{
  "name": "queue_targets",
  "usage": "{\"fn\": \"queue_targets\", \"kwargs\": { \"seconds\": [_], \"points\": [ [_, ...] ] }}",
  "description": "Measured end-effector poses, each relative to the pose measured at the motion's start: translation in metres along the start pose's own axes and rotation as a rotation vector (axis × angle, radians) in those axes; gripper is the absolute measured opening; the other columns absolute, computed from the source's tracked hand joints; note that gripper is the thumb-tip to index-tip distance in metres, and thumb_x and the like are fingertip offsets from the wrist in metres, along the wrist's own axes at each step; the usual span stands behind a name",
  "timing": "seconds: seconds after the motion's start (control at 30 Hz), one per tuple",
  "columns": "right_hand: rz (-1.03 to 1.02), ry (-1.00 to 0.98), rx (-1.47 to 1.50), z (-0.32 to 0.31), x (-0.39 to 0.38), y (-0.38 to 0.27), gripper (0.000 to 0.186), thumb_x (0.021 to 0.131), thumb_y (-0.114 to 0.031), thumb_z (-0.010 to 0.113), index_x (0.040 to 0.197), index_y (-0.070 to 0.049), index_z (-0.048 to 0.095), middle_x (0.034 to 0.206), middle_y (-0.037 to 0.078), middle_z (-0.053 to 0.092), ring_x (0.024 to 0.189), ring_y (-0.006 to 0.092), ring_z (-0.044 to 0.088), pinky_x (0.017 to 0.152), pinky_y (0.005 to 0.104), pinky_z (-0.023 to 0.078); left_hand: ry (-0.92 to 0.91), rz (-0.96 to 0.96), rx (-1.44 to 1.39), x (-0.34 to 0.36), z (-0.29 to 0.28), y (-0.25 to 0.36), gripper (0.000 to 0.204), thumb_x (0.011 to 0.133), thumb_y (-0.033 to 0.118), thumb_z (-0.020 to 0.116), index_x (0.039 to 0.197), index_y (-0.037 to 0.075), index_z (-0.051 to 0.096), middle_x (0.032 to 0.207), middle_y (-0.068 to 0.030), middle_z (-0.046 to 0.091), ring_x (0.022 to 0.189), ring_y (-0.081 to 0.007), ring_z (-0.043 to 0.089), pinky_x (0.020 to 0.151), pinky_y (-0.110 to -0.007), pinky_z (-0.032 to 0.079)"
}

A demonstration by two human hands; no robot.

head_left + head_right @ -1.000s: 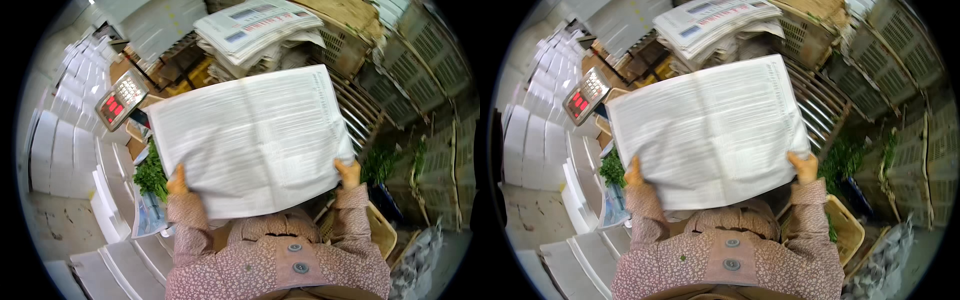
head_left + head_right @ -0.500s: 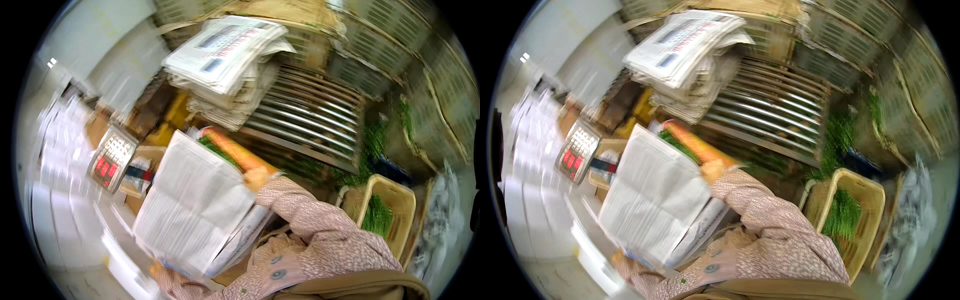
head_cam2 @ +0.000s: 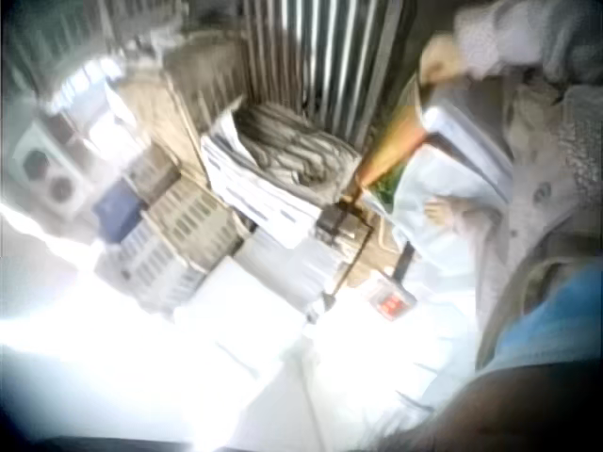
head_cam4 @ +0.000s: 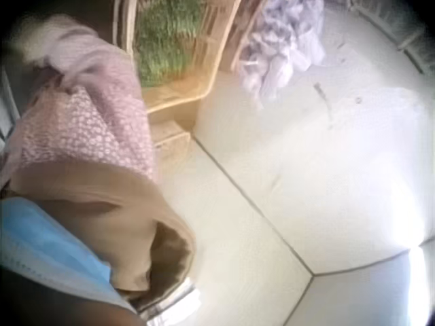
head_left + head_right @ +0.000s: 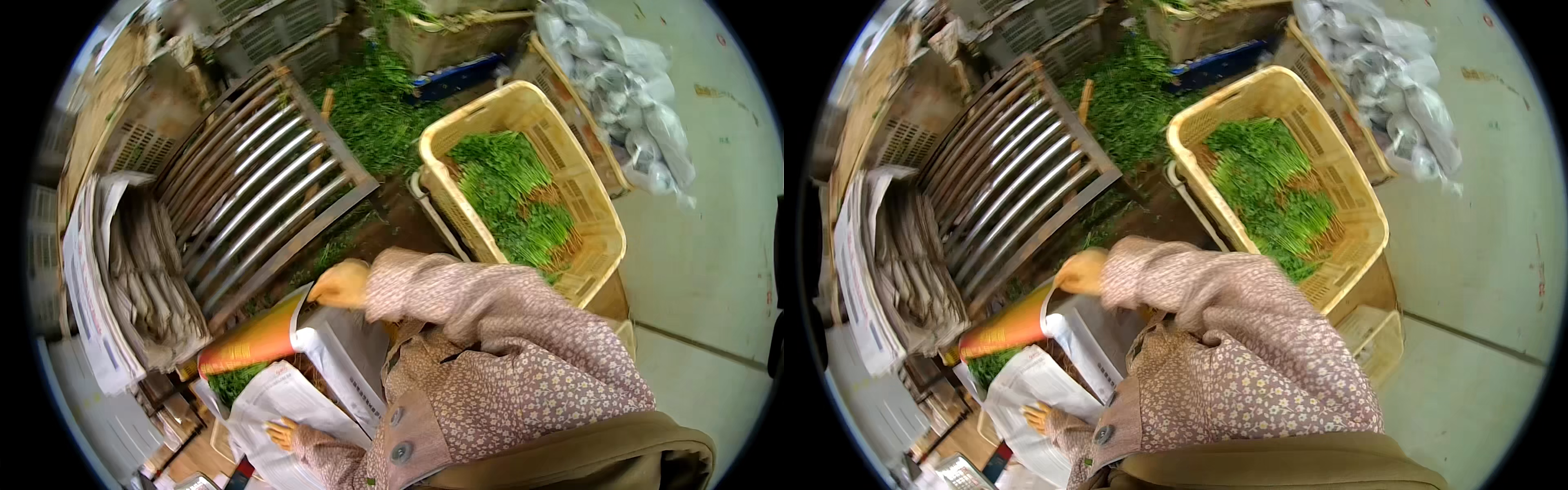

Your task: The person sorts and bundles fresh green leafy vegetables by hand. They gather bunches from a metal rack, align the roots, and place the prepared bundles into a white plastic crate. The person also uses newspaper to wrap the vegetables during the process.

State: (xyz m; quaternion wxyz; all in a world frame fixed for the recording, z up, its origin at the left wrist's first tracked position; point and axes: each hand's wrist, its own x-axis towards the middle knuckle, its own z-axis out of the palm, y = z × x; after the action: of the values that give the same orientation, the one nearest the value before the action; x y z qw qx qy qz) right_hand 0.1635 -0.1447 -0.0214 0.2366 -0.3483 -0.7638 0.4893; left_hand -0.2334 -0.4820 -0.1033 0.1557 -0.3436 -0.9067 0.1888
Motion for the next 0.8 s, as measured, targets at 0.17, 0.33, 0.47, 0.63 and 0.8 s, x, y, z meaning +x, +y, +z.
{"fn": "queue_targets", "kwargs": {
  "seconds": [0.17, 0.33, 0.47, 0.63, 0.8],
  "points": [
    [0.878, 0.819, 0.492, -0.203, -0.182, 0.079, 0.021, 0.091, -0.012, 0.054, 0.108, -0.007, 0.065, 0.115, 0.011, 0.063, 0.103, 0.0207, 0.059, 0.095, 0.031, 0.046, -0.161, 0.344, -0.133, 0.023, -0.191, 0.032, 0.049, 0.09, 0.027, 0.054, 0.132, 0.003, 0.046, 0.136, -0.0197, 0.044, 0.126, -0.0341, 0.041, 0.103, -0.04, 0.036],
    [1.309, 0.733, -0.099, -0.269, -0.323, 0.24, 0.038, 0.093, -0.029, 0.045, 0.125, -0.011, 0.056, 0.127, 0.011, 0.055, 0.113, 0.028, 0.054, 0.096, 0.0393, 0.044, 0.041, 0.599, -0.935, 0.1, -0.293, 0.247, 0.033, 0.099, 0.013, 0.04, 0.126, 0.0, 0.053, 0.127, -0.0178, 0.052, 0.115, -0.0315, 0.051, 0.102, -0.035, 0.038],
    [1.032, 0.619, -0.647, -0.335, -0.27, 0.327, 0.032, 0.088, -0.02, 0.055, 0.119, -0.012, 0.058, 0.125, 0.008, 0.055, 0.106, 0.0253, 0.057, 0.09, 0.0387, 0.048, 0.284, 1.068, -0.903, 0.102, -0.332, 0.448, 0.039, 0.095, 0.018, 0.048, 0.132, 0.006, 0.047, 0.133, -0.0194, 0.047, 0.12, -0.0356, 0.048, 0.102, -0.042, 0.039],
    [1.14, 0.087, -1.121, -0.392, -0.218, 0.412, 0.053, 0.082, -0.014, 0.06, 0.132, -0.017, 0.042, 0.135, 0.002, 0.043, 0.114, 0.0225, 0.048, 0.088, 0.0386, 0.044, 0.308, 1.027, -0.737, 0.081, -0.323, 0.562, 0.043, 0.094, 0.026, 0.05, 0.132, 0.007, 0.048, 0.134, -0.0198, 0.046, 0.12, -0.0383, 0.046, 0.101, -0.047, 0.038],
    [1.126, -0.186, -1.298, -0.387, -0.226, 0.493, 0.023, 0.084, -0.016, 0.057, 0.105, -0.019, 0.063, 0.105, -0.002, 0.057, 0.102, 0.0192, 0.05, 0.078, 0.0361, 0.043, 0.216, 0.999, -0.748, 0.083, -0.325, 0.566, 0.044, 0.094, 0.026, 0.05, 0.135, 0.01, 0.046, 0.139, -0.0173, 0.04, 0.123, -0.0358, 0.042, 0.103, -0.044, 0.035]
  ]
}}
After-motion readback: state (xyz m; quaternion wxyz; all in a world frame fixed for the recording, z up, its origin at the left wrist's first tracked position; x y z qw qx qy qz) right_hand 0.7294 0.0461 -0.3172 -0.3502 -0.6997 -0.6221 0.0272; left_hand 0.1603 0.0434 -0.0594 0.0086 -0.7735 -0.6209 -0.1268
